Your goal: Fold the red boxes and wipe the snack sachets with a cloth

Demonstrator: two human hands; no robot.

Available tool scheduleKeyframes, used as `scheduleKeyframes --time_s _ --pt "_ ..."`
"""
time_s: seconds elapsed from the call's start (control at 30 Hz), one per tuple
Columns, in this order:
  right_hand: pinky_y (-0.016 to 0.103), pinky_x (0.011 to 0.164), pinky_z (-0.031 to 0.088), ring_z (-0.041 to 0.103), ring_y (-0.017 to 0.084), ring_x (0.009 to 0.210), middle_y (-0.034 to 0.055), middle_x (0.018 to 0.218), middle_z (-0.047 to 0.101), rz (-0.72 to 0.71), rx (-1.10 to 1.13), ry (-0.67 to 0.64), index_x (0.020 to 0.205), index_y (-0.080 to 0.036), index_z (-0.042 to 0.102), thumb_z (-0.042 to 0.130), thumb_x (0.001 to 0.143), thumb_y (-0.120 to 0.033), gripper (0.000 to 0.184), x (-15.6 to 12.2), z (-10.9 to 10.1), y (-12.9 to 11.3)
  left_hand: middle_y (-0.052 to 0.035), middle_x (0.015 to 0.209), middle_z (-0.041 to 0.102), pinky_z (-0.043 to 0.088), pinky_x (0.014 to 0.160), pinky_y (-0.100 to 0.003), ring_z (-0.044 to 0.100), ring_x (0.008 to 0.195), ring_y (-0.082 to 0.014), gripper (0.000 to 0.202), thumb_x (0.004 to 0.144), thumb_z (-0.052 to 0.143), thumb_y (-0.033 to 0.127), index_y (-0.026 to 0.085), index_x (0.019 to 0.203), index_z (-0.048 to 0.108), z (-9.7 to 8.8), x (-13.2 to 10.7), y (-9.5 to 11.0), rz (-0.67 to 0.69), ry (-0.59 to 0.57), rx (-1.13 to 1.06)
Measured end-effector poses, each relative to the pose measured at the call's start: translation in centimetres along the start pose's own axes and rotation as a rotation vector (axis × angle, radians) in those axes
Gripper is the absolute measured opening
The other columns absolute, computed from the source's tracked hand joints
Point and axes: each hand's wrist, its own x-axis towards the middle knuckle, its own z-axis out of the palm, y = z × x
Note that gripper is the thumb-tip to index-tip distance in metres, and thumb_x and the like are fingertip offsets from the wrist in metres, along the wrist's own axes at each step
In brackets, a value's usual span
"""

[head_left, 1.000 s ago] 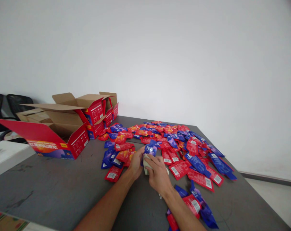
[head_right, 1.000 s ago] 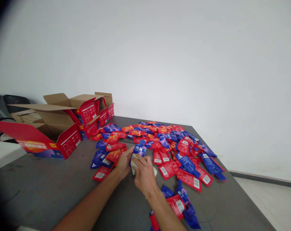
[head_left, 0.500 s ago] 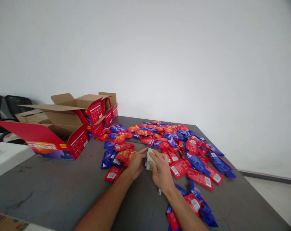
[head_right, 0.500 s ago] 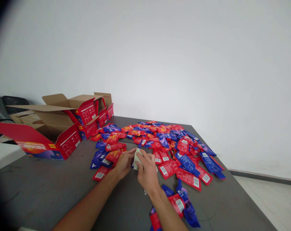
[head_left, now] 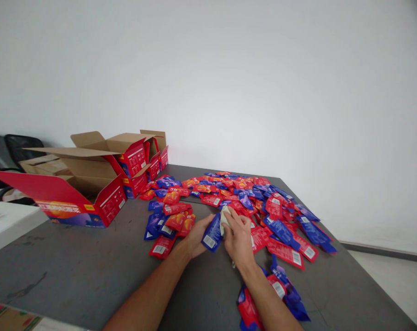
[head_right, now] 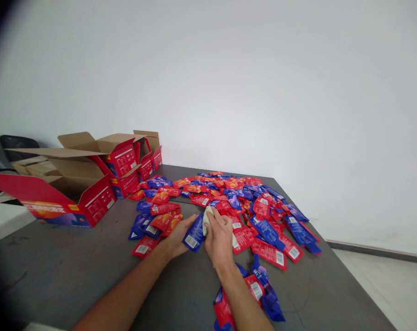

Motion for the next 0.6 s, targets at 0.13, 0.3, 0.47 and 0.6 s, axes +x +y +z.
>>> scheduleKeyframes --time_s 0.13,0.3,0.47,0.6 --pt "0.046 0.097 0.043 0.052 0.026 0.108 0.007 0.142 0.056 -0.05 0.009 -0.05 0.132 -0.025 0.061 0.048 0.095 -0.02 0.039 0.0 0.0 -0.5 -0.01 0.09 0.075 0.053 0.075 -0.029 0.071 0.082 -0.0196 0.03 0.092 0.057 0.035 0.011 0.103 0.07 0.1 -0.1 0.2 0.015 0.025 0.009" --pt "0.043 0.099 0.042 0.054 0.024 0.11 0.0021 0.142 0.057 -0.188 0.119 -0.31 0.131 -0.029 0.061 0.05 0.09 -0.012 0.045 -0.2 -0.2 -3.2 -0.011 0.083 0.074 0.054 0.068 -0.031 0.07 0.076 -0.0221 0.035 0.087 0.061 0.042 0.011 0.098 0.071 -0.6 -0.2 1.2 0.025 0.119 0.077" --pt "0.039 0.097 0.043 0.054 0.023 0.111 -0.0006 0.135 0.061 -0.187 0.155 -0.411 0.125 -0.03 0.062 0.053 0.086 -0.01 0.045 -0.2 -0.8 -4.2 -0.0109 0.092 0.076 0.054 0.08 -0.035 0.07 0.091 -0.0256 0.033 0.082 0.062 0.039 0.012 0.097 0.073 -1.3 0.5 1.1 0.182 0.273 0.316" --pt "0.04 0.093 0.044 0.057 0.023 0.107 0.0026 0.133 0.062 -0.093 0.066 -0.365 0.118 -0.027 0.066 0.052 0.085 -0.008 0.041 -0.1 -0.6 -2.7 -0.0072 0.123 0.07 0.039 0.11 -0.038 0.059 0.121 -0.0239 0.035 0.084 0.053 0.024 0.02 0.112 0.073 -2.2 0.9 1.4 0.502 0.349 0.894"
